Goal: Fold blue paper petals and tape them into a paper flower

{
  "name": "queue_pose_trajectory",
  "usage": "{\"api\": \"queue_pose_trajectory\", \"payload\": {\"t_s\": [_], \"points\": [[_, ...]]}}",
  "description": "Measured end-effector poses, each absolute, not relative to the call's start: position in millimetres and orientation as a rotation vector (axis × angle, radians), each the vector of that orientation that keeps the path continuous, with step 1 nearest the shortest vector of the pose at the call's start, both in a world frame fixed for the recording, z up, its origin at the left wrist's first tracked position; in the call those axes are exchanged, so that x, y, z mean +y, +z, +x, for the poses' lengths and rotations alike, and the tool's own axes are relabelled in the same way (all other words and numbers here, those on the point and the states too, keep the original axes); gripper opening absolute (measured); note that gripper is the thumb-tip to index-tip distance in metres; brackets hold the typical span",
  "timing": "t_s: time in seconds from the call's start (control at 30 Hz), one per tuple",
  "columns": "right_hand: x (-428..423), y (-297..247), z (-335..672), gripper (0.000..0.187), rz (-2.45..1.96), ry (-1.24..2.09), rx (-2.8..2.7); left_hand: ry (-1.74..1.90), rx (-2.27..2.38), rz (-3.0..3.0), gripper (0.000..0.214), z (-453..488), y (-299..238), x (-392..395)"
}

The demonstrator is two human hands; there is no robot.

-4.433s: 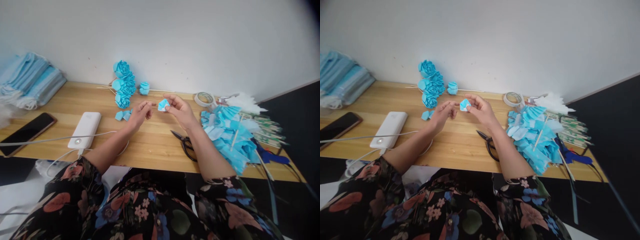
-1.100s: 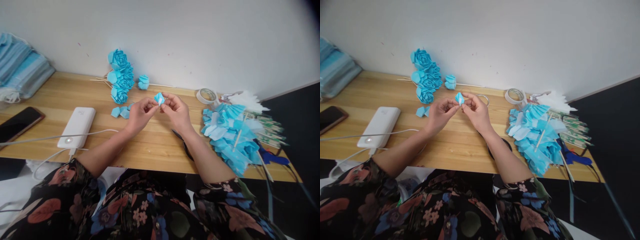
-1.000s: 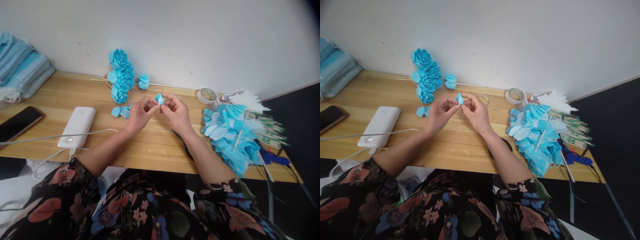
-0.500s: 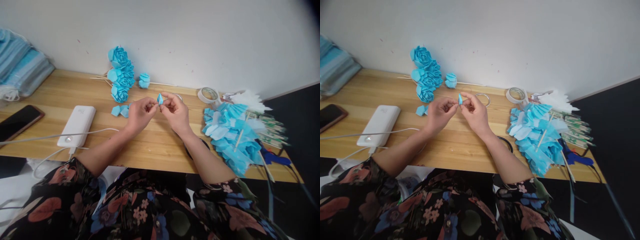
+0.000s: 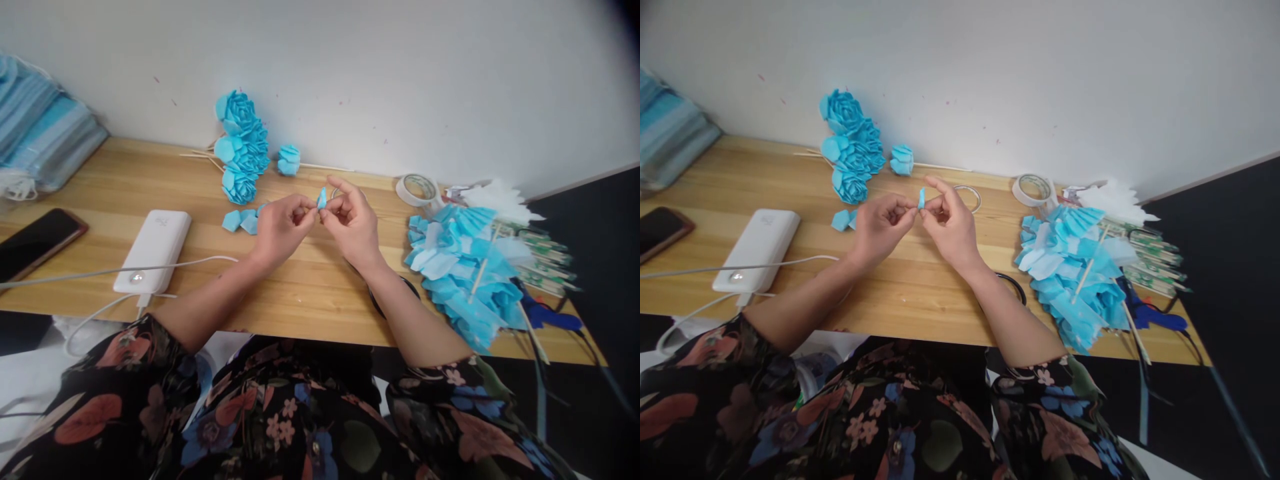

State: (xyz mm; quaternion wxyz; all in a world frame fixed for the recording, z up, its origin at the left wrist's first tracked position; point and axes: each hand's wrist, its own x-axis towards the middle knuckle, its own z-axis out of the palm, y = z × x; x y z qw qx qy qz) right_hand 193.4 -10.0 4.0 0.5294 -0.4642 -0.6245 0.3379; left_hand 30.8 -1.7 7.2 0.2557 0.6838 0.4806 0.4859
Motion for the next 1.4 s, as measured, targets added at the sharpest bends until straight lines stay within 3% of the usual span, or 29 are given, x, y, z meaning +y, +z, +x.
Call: {"api": "queue_pose_trajectory", "payload": {"t_s": [1.1, 1.4], "points": [[-5.6, -1.6, 195.7, 0.052, -1.07, 0.777, -1.517, 1.365, 1.216, 1.745, 0.014, 30.5, 6.8, 3.1], [1.0, -3.0, 198.6, 0.055, -1.017, 0.968, -1.373, 1.378, 1.175, 1.578, 0.017, 29.0, 11.2, 7.5]]}}
